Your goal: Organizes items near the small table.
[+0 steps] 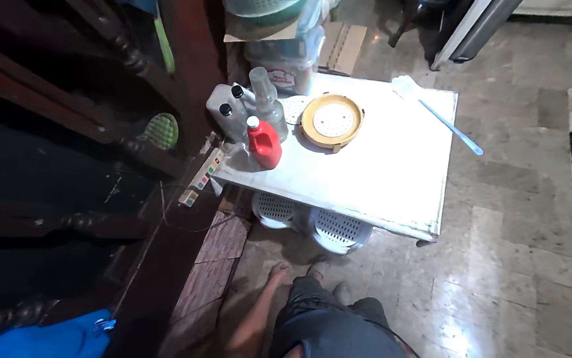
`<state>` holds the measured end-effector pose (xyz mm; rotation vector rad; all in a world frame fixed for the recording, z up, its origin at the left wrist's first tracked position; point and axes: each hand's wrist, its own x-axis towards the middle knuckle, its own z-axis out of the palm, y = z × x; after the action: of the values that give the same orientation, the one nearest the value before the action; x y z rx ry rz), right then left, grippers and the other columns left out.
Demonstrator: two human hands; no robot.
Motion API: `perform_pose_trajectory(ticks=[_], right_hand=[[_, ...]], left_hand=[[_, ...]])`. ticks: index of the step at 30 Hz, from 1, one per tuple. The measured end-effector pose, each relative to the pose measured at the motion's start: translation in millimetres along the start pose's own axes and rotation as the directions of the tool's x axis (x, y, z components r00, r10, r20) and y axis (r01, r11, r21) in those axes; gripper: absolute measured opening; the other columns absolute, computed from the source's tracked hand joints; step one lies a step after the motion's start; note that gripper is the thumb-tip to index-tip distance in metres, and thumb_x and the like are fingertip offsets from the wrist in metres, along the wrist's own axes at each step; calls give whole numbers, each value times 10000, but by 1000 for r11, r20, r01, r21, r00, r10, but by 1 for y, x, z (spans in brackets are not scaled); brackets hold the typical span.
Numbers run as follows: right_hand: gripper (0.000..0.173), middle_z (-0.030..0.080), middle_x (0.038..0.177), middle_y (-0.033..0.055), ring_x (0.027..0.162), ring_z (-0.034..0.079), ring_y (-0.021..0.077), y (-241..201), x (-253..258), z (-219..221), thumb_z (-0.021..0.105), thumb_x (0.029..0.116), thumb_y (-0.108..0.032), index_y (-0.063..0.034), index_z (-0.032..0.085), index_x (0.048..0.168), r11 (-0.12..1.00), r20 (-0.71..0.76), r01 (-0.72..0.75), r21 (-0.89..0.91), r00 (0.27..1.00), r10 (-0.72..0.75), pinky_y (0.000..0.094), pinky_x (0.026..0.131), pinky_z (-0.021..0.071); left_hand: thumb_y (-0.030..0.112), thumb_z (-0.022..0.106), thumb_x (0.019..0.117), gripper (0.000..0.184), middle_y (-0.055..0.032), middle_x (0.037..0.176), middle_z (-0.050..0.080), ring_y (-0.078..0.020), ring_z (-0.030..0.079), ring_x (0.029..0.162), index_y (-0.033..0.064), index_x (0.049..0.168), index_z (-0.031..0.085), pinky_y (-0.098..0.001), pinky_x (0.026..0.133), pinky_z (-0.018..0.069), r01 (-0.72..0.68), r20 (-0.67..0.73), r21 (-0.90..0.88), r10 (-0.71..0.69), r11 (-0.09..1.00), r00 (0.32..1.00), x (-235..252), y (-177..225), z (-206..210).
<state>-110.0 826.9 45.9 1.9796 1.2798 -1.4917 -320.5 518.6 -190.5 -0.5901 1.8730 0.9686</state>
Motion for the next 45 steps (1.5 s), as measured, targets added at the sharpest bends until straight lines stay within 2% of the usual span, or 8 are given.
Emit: perform_pose_trajectory(ticks=[5, 15, 19, 23, 26, 28, 31, 45], right_hand=[[406, 644, 1224, 252, 985, 667, 315, 96, 219, -32, 539, 1081, -268, 21, 559, 1366, 992, 82, 128, -1, 988, -127, 500, 836, 556], [414, 633, 1321, 217, 1124, 654, 367, 10, 338, -143, 535, 1081, -279, -15, 536, 1400, 995, 249, 91, -27, 965, -82, 557, 907, 535], [396, 640, 1302, 220, 1116, 655, 368, -87, 377, -197, 540, 1078, -264, -5, 556, 1377, 963, 223, 263, -58, 944, -245, 569, 900, 537], [430, 627, 1300, 250, 1135, 637, 378, -217, 395, -223, 588, 1052, -286, 16, 583, 1358, 822, 185, 549, -151, 833, -522, 588, 926, 522], [477, 594, 1389, 252, 1216, 617, 391, -321, 381, -219, 603, 1038, -301, -2, 562, 1407, 639, 165, 720, -271, 689, -706, 576, 1028, 486], [527, 534, 1453, 273, 1271, 574, 425, -381, 371, -209, 597, 1032, -323, -17, 520, 1454, 527, 176, 774, -350, 607, -775, 595, 1060, 454], [597, 460, 1504, 296, 1370, 478, 447, -453, 365, -185, 630, 1003, -336, -22, 482, 1488, 415, 191, 795, -442, 535, -823, 594, 1115, 404], [794, 563, 1406, 284, 1261, 580, 460, -569, 403, -95, 711, 943, -197, -73, 280, 1600, 353, 216, 658, -666, 622, -753, 618, 1048, 457]], left_hand=[[252, 607, 1045, 448, -202, 1416, 586, -346, 651, 1192, 61, 1445, 539, -525, 971, 550, -80, -55, -130, 73, 988, 996, 10, 34, 26], [259, 544, 1074, 409, -235, 1331, 618, -361, 635, 1139, 34, 1415, 557, -533, 944, 529, 143, -120, -89, -153, 986, 981, -91, -17, 146], [158, 484, 1091, 341, -249, 1277, 613, -304, 596, 1106, -31, 1360, 572, -469, 948, 494, 101, -56, -34, -102, 994, 993, -121, -26, 208], [122, 412, 1112, 379, -249, 1456, 537, -310, 514, 1357, -72, 1419, 517, -416, 1153, 376, 136, 4, 227, -141, 964, 990, -224, 92, 247], [108, 470, 1089, 311, -237, 1245, 636, -236, 607, 1117, -94, 1288, 600, -338, 989, 469, 115, -21, 113, -113, 987, 993, -252, 142, 263], [182, 517, 1072, 268, -128, 1052, 658, -145, 615, 896, -27, 1183, 644, -290, 803, 521, 54, -94, -85, -62, 995, 994, -219, 97, 272], [278, 520, 1082, 378, -182, 1280, 660, -283, 646, 1110, 33, 1352, 618, -467, 951, 531, 96, -46, -115, -101, 989, 994, -151, 19, 281], [287, 562, 1057, 377, -209, 1269, 659, -352, 657, 1105, 33, 1327, 632, -559, 910, 540, 351, -38, -391, -396, 851, 918, -96, 39, 331]])
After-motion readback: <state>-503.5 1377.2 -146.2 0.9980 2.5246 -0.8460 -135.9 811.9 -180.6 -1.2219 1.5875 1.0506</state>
